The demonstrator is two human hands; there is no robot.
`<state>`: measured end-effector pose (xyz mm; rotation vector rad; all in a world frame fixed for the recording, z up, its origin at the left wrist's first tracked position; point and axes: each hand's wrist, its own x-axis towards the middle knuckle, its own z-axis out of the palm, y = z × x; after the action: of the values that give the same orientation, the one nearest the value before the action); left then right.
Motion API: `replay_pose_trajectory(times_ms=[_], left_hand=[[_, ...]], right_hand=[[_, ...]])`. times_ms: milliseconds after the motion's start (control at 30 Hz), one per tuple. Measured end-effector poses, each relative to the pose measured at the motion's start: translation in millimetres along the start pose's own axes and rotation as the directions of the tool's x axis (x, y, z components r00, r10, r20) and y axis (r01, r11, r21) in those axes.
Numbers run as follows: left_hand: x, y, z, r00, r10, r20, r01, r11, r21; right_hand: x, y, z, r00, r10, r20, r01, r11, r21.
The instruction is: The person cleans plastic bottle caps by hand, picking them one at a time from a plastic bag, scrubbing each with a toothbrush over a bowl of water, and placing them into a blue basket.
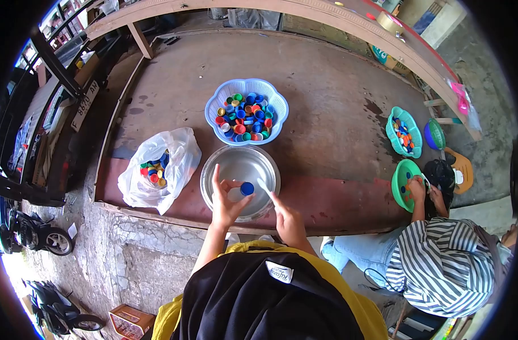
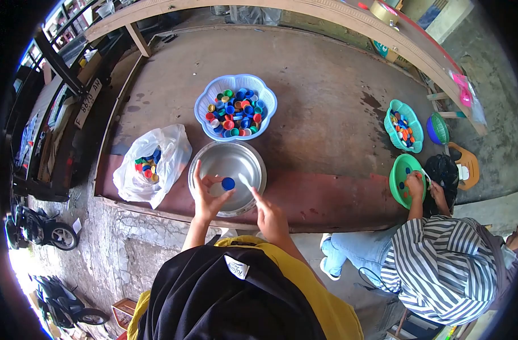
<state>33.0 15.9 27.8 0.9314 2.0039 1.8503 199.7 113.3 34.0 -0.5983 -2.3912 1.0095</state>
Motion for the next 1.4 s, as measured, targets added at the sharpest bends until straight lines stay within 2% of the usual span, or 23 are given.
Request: replay_pose_trajectory(times_ms=[67,167,200,300,333,433,467,567,600,700,733,833,867,967,1000,1033,1100,1200,1300,1333,1400], left_hand=[[-0.9,0.5,-0.7,1.000,-0.010,-0.004,0.010,1.000,0.012],[-0.7,-5.1,-2.8,1.000,0.018,0.011,-0.018,1.000,0.003],[-0.9,-6.3,-3.1,0.999,0.034,0.021,-0.034,0.999,-0.007],[-4.0,-1.5,-0.2,1.000,0.003,-0.015,-0.003,1.000,-0.014],[-3.0,-0.5,-0.9,1.000,0.013,-0.014,-0.013,1.000,-0.014],[-2.9,0.4,0.8,0.999,0.031,-0.008,-0.031,1.000,-0.005],[-3.5,0.5,1.9,0.999,0.036,-0.004,-0.036,0.999,0.009],[-5.1,-1.7,1.5,0.999,0.051,-0.005,-0.051,0.999,0.016],[-4.6,-2.3,1.4,0.998,0.057,-0.005,-0.057,0.998,0.011],[-3.5,-2.0,1.7,0.999,0.050,-0.003,-0.050,0.999,0.022],[-4.1,-2.1,1.2,0.999,0.046,-0.002,-0.046,0.999,0.028],[-6.7,-1.9,1.1,0.999,0.012,-0.035,-0.011,0.999,0.037],[-6.6,-2.1,1.4,1.000,0.019,-0.025,-0.018,0.999,0.031],[-7.2,-2.7,0.0,1.000,0.025,-0.009,-0.025,0.999,0.030],[-7.8,-3.2,1.2,1.000,0.022,-0.014,-0.022,0.999,0.040],[-8.2,-3.7,1.3,1.000,0.017,-0.018,-0.016,0.999,0.052],[-6.3,-4.0,0.2,0.999,0.038,-0.011,-0.037,0.998,0.059],[-7.7,-0.2,-0.7,0.998,0.060,-0.007,-0.059,0.996,0.074],[-9.0,0.2,-4.5,0.999,0.031,-0.019,-0.030,0.998,0.055],[-8.9,-0.4,-5.2,0.999,0.023,-0.024,-0.022,0.999,0.024],[-10.6,-2.0,-6.2,1.000,-0.001,-0.027,0.000,0.999,-0.036]], right_hand=[[1.0,-0.8,-1.2,0.997,0.013,-0.071,-0.013,1.000,0.006],[-1.7,-8.6,-2.7,0.986,-0.143,0.086,0.142,0.990,0.018],[-2.7,-7.3,0.5,0.991,-0.079,0.108,0.076,0.997,0.027],[4.3,0.8,1.3,0.998,0.000,-0.056,0.002,1.000,0.029],[4.6,-1.5,-2.1,0.997,-0.027,-0.068,0.030,0.999,0.040],[2.3,-11.5,-4.2,0.990,-0.131,0.053,0.131,0.991,0.014],[-0.4,-7.5,1.3,0.992,-0.096,0.082,0.095,0.995,0.015],[2.0,-4.9,1.3,0.999,0.040,-0.032,-0.041,0.999,-0.019],[0.7,-7.0,0.4,0.997,-0.033,-0.073,0.034,0.999,0.006],[-0.5,-12.9,1.8,0.991,-0.091,0.097,0.084,0.994,0.072],[-0.7,-11.7,2.9,0.999,-0.047,0.024,0.046,0.998,0.052],[0.7,-8.4,-1.3,0.999,-0.013,-0.049,0.014,1.000,0.008],[-1.4,-11.7,-3.2,0.995,-0.097,-0.002,0.097,0.995,0.030],[-1.0,-12.0,3.9,0.999,-0.052,0.014,0.051,0.995,0.090],[0.3,-9.1,4.8,0.998,0.034,-0.055,-0.034,0.999,0.003],[-0.2,-6.1,1.0,0.998,0.064,-0.022,-0.065,0.998,-0.029],[-5.2,-9.1,-0.3,0.995,-0.100,0.005,0.100,0.995,-0.001],[-5.8,-5.8,6.4,1.000,-0.008,0.024,0.007,0.998,0.055],[-4.7,-0.2,1.5,0.998,0.044,-0.045,-0.044,0.999,0.003],[-5.8,-5.8,0.1,0.998,-0.047,-0.039,0.048,0.998,0.027],[-7.7,-4.7,5.2,0.997,-0.059,0.040,0.058,0.997,0.046]])
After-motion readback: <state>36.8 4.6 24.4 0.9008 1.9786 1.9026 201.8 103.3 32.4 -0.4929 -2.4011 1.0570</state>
